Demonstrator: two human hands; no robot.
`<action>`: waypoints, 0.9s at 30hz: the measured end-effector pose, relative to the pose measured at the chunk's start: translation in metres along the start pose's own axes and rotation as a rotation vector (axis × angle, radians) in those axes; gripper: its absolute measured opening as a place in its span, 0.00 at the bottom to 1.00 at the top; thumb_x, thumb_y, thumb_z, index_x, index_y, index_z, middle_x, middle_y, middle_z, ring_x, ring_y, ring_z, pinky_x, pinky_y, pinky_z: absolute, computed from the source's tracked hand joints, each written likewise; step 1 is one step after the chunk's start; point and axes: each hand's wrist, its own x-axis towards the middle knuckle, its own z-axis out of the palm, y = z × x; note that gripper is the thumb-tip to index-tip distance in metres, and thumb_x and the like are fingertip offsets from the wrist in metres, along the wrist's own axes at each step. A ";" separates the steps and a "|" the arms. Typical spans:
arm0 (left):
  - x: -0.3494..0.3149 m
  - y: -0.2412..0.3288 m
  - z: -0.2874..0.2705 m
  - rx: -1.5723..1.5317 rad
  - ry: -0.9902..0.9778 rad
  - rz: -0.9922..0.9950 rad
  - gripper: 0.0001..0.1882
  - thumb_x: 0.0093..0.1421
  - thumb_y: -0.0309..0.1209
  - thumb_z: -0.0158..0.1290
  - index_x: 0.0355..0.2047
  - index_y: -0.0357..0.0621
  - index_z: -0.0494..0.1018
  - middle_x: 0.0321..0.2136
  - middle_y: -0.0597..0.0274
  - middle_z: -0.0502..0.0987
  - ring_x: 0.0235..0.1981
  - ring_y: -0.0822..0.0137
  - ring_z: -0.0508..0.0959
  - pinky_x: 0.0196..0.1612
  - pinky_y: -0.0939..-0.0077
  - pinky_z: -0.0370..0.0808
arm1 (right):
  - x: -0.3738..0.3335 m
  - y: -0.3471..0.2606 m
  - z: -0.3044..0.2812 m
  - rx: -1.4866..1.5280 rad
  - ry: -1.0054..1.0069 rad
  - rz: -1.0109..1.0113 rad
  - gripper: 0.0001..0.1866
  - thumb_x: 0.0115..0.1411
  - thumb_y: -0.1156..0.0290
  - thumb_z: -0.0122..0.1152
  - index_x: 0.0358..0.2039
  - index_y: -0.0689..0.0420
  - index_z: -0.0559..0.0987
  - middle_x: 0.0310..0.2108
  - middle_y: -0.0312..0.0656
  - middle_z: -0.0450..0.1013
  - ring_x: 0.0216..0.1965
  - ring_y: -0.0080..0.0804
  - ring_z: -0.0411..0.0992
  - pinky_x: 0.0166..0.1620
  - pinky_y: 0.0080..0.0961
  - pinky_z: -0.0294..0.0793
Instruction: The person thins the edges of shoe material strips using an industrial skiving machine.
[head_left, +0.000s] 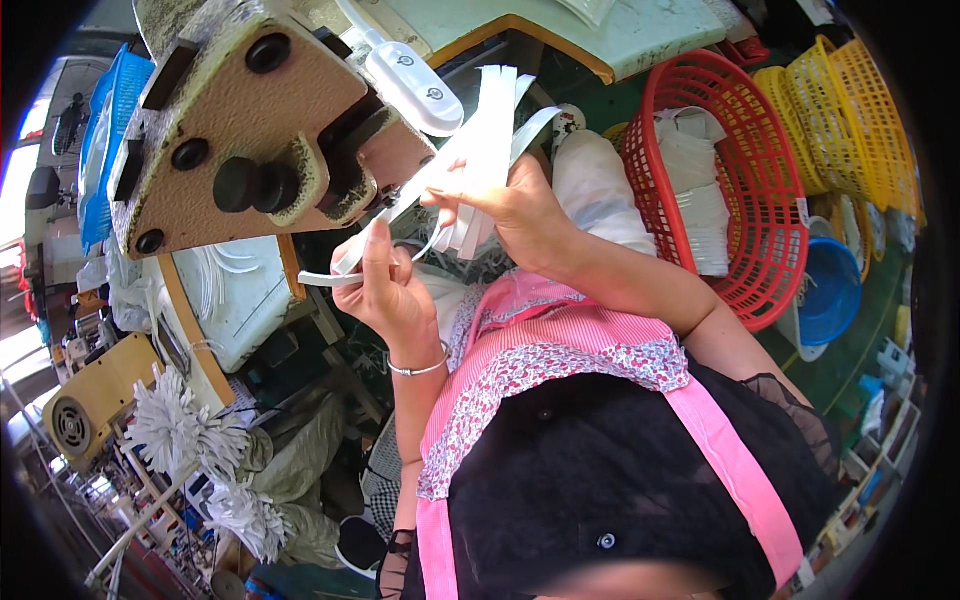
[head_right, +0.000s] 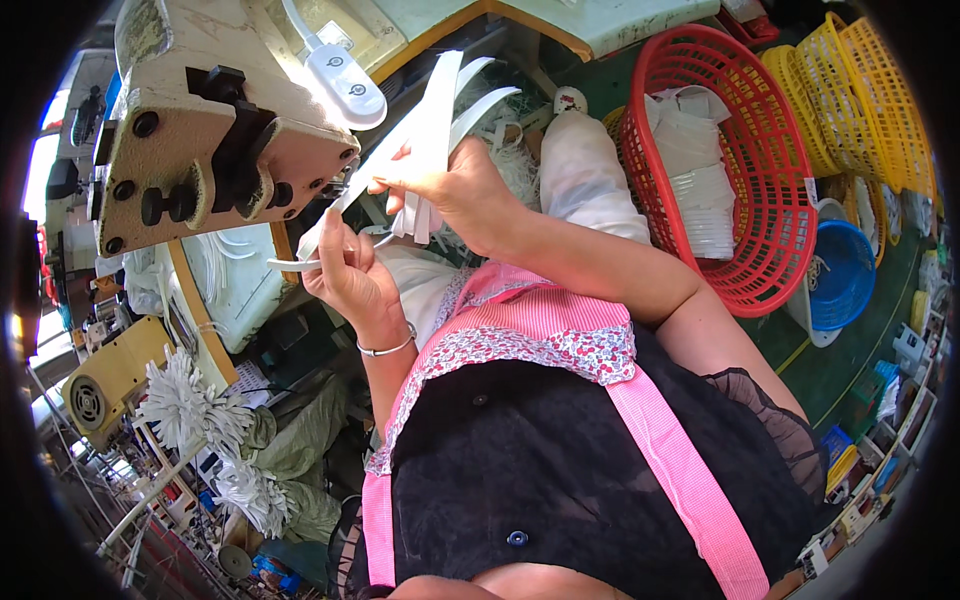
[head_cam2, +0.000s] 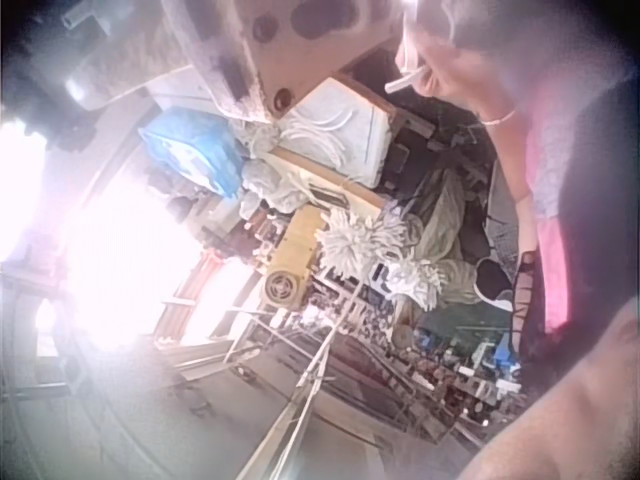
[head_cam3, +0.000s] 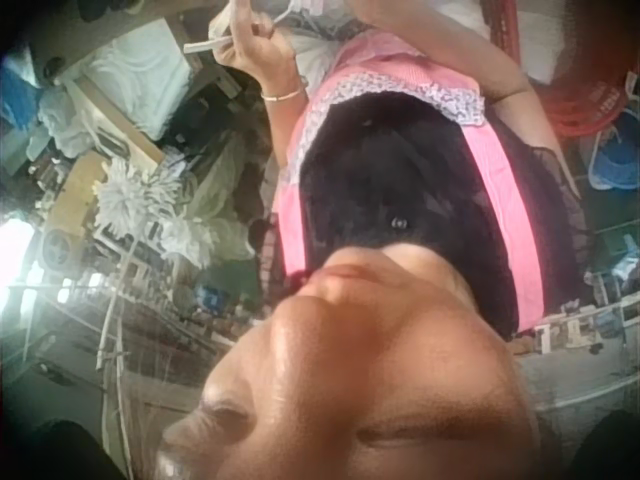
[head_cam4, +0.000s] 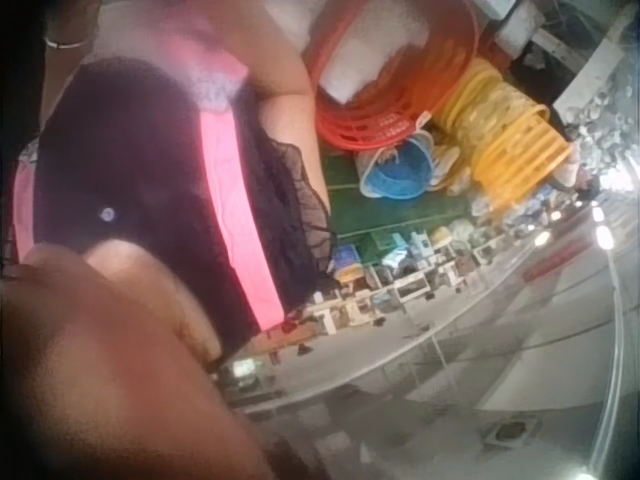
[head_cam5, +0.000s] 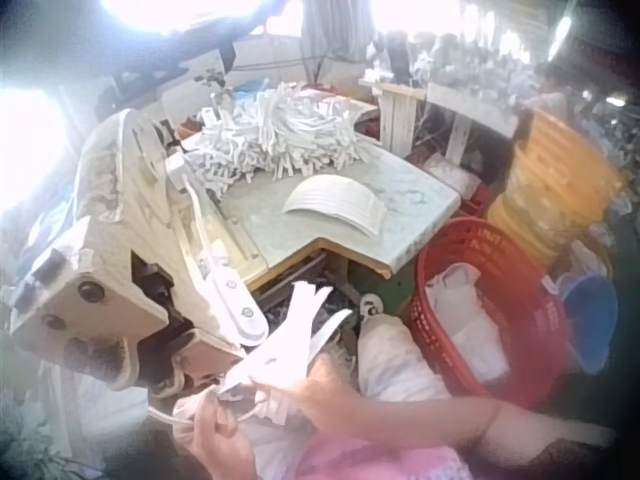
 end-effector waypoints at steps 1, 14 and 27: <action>0.000 0.001 -0.001 -0.017 0.025 -0.009 0.04 0.58 0.17 0.59 0.29 0.37 0.75 0.19 0.71 0.69 0.14 0.85 0.57 0.16 0.87 0.48 | 0.000 0.001 0.000 0.015 0.004 0.004 0.07 0.58 0.75 0.65 0.36 0.63 0.78 0.32 0.43 0.78 0.27 0.24 0.76 0.33 0.22 0.75; 0.000 0.027 -0.005 -0.019 0.139 -0.076 0.17 0.61 0.19 0.55 0.15 0.44 0.68 0.12 0.75 0.59 0.12 0.84 0.51 0.17 0.84 0.43 | -0.001 -0.001 -0.001 -0.030 -0.005 0.050 0.07 0.58 0.76 0.64 0.37 0.62 0.77 0.32 0.45 0.79 0.27 0.25 0.76 0.33 0.22 0.76; -0.002 0.021 -0.004 0.038 0.061 -0.057 0.08 0.59 0.19 0.57 0.24 0.41 0.74 0.14 0.74 0.63 0.12 0.84 0.52 0.16 0.84 0.44 | 0.002 -0.005 -0.012 0.053 0.076 -0.028 0.07 0.58 0.76 0.61 0.36 0.62 0.75 0.32 0.48 0.79 0.28 0.27 0.77 0.33 0.24 0.79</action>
